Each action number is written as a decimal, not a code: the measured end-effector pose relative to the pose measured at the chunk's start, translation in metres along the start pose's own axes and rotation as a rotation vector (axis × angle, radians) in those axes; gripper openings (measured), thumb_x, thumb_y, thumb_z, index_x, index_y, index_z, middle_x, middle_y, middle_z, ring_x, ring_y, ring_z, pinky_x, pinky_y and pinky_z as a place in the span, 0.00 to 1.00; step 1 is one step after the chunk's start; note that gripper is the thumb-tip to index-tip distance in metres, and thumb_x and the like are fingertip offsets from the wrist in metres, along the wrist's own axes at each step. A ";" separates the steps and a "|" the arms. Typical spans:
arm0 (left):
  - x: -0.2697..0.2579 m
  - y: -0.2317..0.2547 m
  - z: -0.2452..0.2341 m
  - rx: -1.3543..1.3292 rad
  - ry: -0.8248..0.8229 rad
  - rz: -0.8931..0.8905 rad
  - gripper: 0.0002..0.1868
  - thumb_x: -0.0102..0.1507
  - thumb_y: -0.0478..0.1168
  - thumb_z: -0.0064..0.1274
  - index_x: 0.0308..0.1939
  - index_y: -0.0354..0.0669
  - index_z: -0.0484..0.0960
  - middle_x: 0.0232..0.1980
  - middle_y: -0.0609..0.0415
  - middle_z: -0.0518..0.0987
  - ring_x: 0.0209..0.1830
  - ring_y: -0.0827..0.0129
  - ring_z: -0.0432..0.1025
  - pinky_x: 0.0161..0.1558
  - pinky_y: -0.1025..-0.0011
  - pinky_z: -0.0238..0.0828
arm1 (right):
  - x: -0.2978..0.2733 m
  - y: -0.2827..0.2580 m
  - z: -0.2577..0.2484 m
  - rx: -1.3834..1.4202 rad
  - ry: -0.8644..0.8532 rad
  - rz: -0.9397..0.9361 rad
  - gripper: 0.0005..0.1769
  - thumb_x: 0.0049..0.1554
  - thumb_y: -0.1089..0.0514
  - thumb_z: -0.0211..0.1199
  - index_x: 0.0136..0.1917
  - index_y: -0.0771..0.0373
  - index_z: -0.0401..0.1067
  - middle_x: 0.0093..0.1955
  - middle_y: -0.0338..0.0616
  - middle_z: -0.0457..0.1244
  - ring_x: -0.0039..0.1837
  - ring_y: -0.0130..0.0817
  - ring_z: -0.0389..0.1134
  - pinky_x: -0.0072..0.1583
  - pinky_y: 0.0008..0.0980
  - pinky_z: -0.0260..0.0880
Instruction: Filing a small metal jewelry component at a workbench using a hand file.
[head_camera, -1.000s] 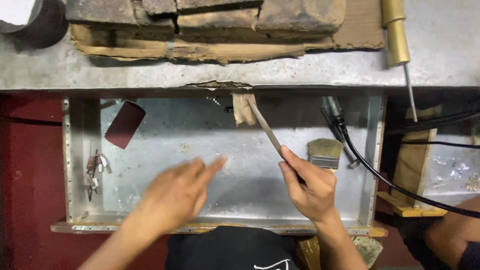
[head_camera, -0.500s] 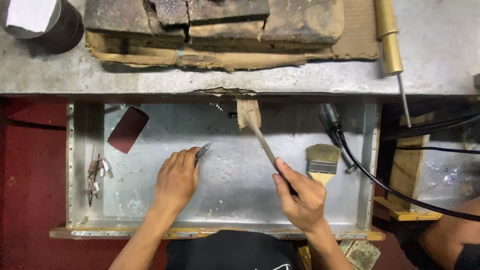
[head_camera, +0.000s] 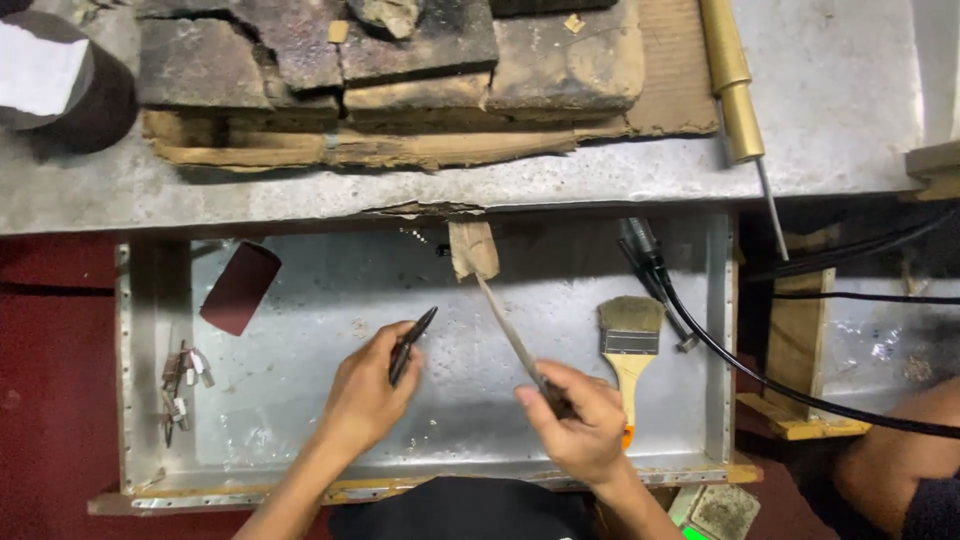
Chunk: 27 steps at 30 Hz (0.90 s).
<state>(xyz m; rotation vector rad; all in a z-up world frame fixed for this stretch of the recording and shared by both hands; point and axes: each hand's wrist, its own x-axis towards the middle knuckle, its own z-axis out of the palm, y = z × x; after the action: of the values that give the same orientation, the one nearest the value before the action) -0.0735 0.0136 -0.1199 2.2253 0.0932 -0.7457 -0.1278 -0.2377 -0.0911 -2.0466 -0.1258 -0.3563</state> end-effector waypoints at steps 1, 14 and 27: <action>-0.010 0.015 -0.004 -0.003 -0.010 0.002 0.26 0.67 0.50 0.47 0.69 0.50 0.71 0.50 0.58 0.85 0.44 0.64 0.80 0.45 0.64 0.74 | 0.003 -0.006 0.000 -0.008 0.001 0.007 0.14 0.52 0.60 0.72 0.50 0.70 0.77 0.26 0.34 0.58 0.26 0.21 0.52 0.30 0.23 0.52; -0.060 0.084 -0.020 -0.702 -0.224 0.212 0.20 0.62 0.39 0.60 0.58 0.42 0.80 0.38 0.61 0.82 0.36 0.79 0.76 0.43 0.77 0.76 | 0.026 -0.039 -0.003 0.274 -0.194 -0.097 0.08 0.56 0.58 0.67 0.42 0.65 0.76 0.27 0.37 0.63 0.25 0.28 0.60 0.32 0.27 0.61; -0.068 0.095 -0.013 -0.709 -0.051 0.294 0.22 0.63 0.40 0.58 0.61 0.38 0.77 0.36 0.60 0.83 0.34 0.78 0.76 0.37 0.79 0.74 | 0.012 -0.029 -0.001 0.293 -0.111 0.031 0.13 0.55 0.54 0.70 0.42 0.67 0.75 0.38 0.42 0.72 0.35 0.27 0.73 0.36 0.22 0.71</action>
<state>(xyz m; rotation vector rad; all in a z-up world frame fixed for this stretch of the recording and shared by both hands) -0.0962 -0.0327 -0.0144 1.5007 0.0004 -0.5006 -0.1238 -0.2253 -0.0632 -1.7755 -0.2014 -0.1918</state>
